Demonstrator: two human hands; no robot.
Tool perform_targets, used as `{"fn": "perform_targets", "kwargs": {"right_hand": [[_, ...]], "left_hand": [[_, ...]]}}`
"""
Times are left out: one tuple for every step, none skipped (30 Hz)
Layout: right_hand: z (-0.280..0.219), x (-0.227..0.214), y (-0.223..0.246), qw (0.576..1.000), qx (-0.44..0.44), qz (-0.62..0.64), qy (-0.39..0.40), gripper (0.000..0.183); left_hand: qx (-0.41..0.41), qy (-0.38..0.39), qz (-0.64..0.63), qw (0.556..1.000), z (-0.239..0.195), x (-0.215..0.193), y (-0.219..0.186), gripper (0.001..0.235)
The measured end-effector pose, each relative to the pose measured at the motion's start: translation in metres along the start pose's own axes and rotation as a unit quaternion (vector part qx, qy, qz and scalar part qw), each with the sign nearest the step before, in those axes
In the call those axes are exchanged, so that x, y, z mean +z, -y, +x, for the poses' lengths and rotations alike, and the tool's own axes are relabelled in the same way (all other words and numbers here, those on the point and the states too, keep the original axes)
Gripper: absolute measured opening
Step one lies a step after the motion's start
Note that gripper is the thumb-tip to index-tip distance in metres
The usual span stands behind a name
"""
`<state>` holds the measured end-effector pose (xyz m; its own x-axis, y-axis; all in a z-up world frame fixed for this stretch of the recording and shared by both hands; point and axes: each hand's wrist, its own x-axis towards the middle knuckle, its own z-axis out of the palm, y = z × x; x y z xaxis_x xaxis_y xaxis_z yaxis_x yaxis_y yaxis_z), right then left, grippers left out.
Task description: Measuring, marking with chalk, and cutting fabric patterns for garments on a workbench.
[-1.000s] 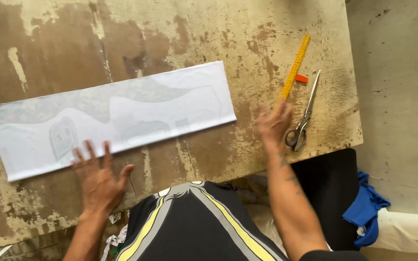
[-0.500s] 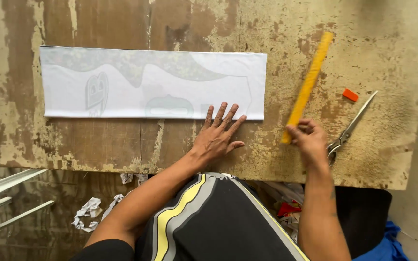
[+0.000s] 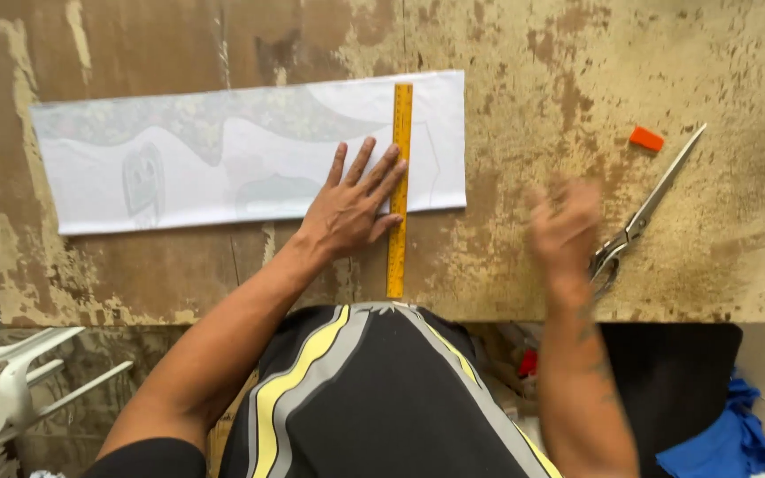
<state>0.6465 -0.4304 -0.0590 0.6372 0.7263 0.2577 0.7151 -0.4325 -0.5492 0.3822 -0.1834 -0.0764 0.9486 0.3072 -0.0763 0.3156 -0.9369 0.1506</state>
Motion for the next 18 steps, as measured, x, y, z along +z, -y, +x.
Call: {"fn": "perform_targets", "kwargs": {"right_hand": [[0.017, -0.014, -0.006, 1.000, 0.006, -0.003, 0.007, 0.033], [0.042, -0.026, -0.013, 0.994, 0.087, -0.070, 0.016, 0.029], [0.068, -0.038, -0.019, 0.976, 0.167, -0.136, 0.026, 0.040], [0.072, -0.041, -0.037, 0.976, 0.167, -0.138, 0.033, 0.040], [0.076, -0.044, -0.056, 0.976, 0.181, -0.118, 0.041, 0.032], [0.087, -0.046, -0.075, 0.976, 0.192, -0.098, 0.041, 0.033], [0.078, -0.043, -0.094, 0.976, 0.189, -0.099, 0.041, 0.033], [0.075, -0.040, -0.114, 0.974, 0.109, -0.192, 0.058, 0.028], [0.072, -0.037, -0.135, 0.956, 0.028, -0.282, 0.073, 0.025], [0.070, -0.036, -0.139, 0.956, 0.025, -0.282, 0.081, 0.025], [0.068, -0.035, -0.143, 0.957, -0.012, -0.285, 0.054, 0.017], [0.064, -0.032, -0.147, 0.957, -0.047, -0.286, 0.026, 0.014], [0.062, -0.032, -0.145, 0.957, -0.049, -0.284, 0.032, 0.014], [0.064, -0.033, -0.143, 0.958, -0.051, -0.281, 0.025, 0.019], [0.067, -0.034, -0.141, 0.959, -0.053, -0.278, 0.017, 0.026], [0.066, -0.032, -0.120, 0.959, -0.052, -0.280, 0.016, 0.026], [0.066, -0.030, -0.099, 0.981, -0.010, -0.196, 0.010, 0.025], [0.065, -0.028, -0.079, 0.993, 0.033, -0.109, 0.007, 0.025]], "left_hand": [[0.001, 0.006, -0.007, 1.000, -0.002, 0.001, -0.005, 0.083], [0.017, -0.003, -0.014, 1.000, 0.002, 0.001, -0.006, 0.085], [0.033, -0.012, -0.022, 0.999, 0.005, 0.001, -0.006, 0.088], [0.029, -0.008, -0.027, 0.999, 0.005, 0.002, -0.010, 0.088], [0.020, -0.015, -0.032, 0.999, 0.005, 0.004, -0.014, 0.089], [0.013, -0.028, -0.033, 0.999, 0.012, 0.004, -0.014, 0.089], [0.011, -0.031, -0.034, 0.999, 0.008, 0.003, -0.016, 0.089], [0.009, -0.032, -0.034, 0.999, 0.007, 0.002, -0.015, 0.089], [0.007, -0.033, -0.035, 0.999, 0.007, 0.001, -0.015, 0.088], [0.001, -0.029, -0.039, 0.999, 0.007, -0.002, -0.013, 0.088], [0.002, -0.016, -0.046, 0.999, 0.006, -0.005, -0.012, 0.088], [0.005, -0.002, -0.049, 0.999, 0.005, -0.008, -0.009, 0.089], [0.000, 0.002, -0.051, 0.999, 0.000, -0.007, -0.011, 0.089], [0.004, 0.004, -0.049, 0.999, 0.002, -0.007, -0.010, 0.090], [0.007, 0.006, -0.047, 0.999, 0.004, -0.008, -0.010, 0.091], [0.009, 0.004, -0.048, 0.999, 0.005, -0.008, -0.009, 0.091], [0.009, 0.000, -0.053, 0.999, 0.006, -0.008, -0.009, 0.090], [0.007, -0.003, -0.060, 0.998, 0.005, -0.008, -0.010, 0.089]]}}
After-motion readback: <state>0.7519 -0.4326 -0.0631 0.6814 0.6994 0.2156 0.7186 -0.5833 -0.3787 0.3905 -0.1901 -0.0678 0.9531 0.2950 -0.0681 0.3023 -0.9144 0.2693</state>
